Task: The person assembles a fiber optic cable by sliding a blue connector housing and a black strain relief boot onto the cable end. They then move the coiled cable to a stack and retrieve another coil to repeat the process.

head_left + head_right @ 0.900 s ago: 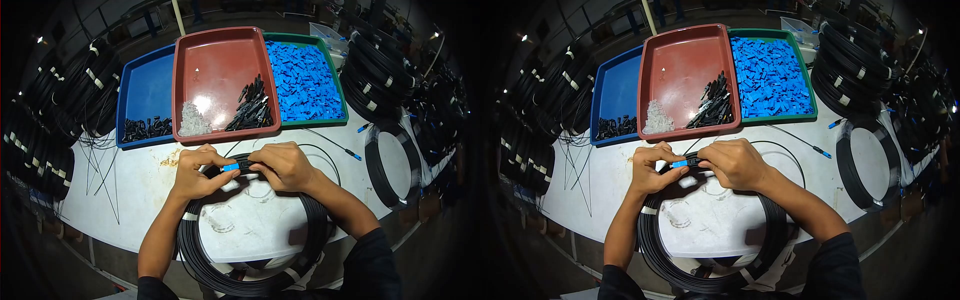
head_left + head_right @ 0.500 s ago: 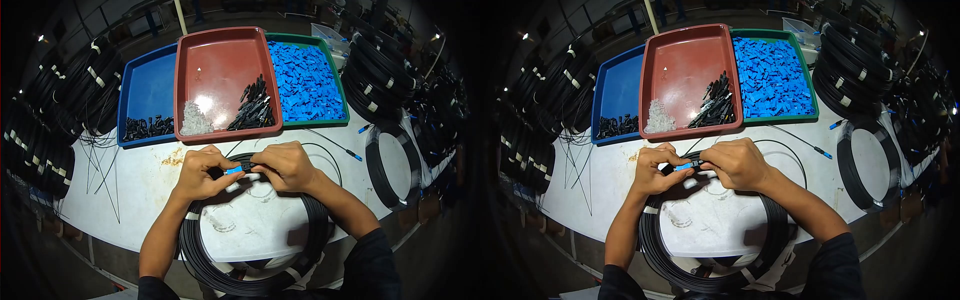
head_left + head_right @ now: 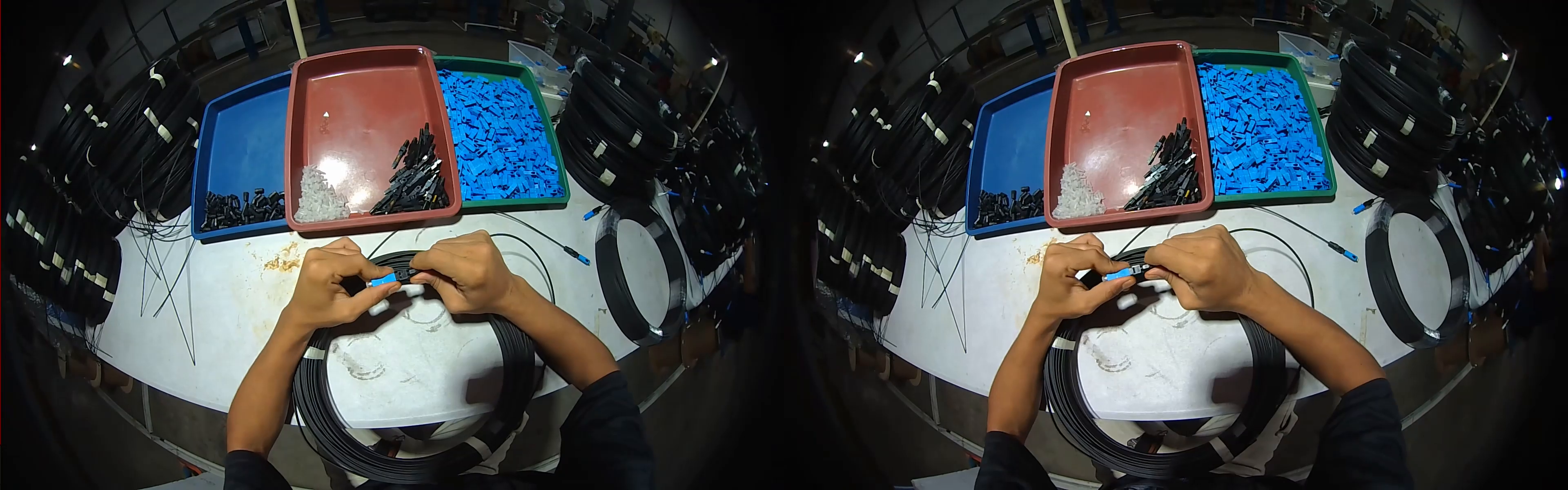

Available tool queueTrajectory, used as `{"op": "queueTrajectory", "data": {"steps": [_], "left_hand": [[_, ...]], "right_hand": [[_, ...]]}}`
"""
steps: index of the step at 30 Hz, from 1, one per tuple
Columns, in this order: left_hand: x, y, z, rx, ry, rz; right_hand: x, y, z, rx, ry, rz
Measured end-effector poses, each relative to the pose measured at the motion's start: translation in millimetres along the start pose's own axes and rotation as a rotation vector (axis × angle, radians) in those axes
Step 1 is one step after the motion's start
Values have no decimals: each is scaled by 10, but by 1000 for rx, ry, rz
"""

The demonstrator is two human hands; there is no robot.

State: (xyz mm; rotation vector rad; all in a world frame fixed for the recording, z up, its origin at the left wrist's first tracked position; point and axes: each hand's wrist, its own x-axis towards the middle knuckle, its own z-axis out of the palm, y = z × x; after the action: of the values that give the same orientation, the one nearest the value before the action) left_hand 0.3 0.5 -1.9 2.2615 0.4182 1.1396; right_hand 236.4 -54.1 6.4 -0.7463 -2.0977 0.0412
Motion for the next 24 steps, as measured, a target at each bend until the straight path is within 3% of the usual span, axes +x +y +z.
{"op": "queueTrajectory", "data": {"steps": [5,11,24], "left_hand": [[17,58,18,86,-22,11],[9,-20,33,23,49,30],[8,-5,39,79,63,60]], "right_hand": [[-3,-38,-48,-32,-95,4],[-3,10,25,-16,14,-11],[-15,18,17,-41,-43,-10]]}}
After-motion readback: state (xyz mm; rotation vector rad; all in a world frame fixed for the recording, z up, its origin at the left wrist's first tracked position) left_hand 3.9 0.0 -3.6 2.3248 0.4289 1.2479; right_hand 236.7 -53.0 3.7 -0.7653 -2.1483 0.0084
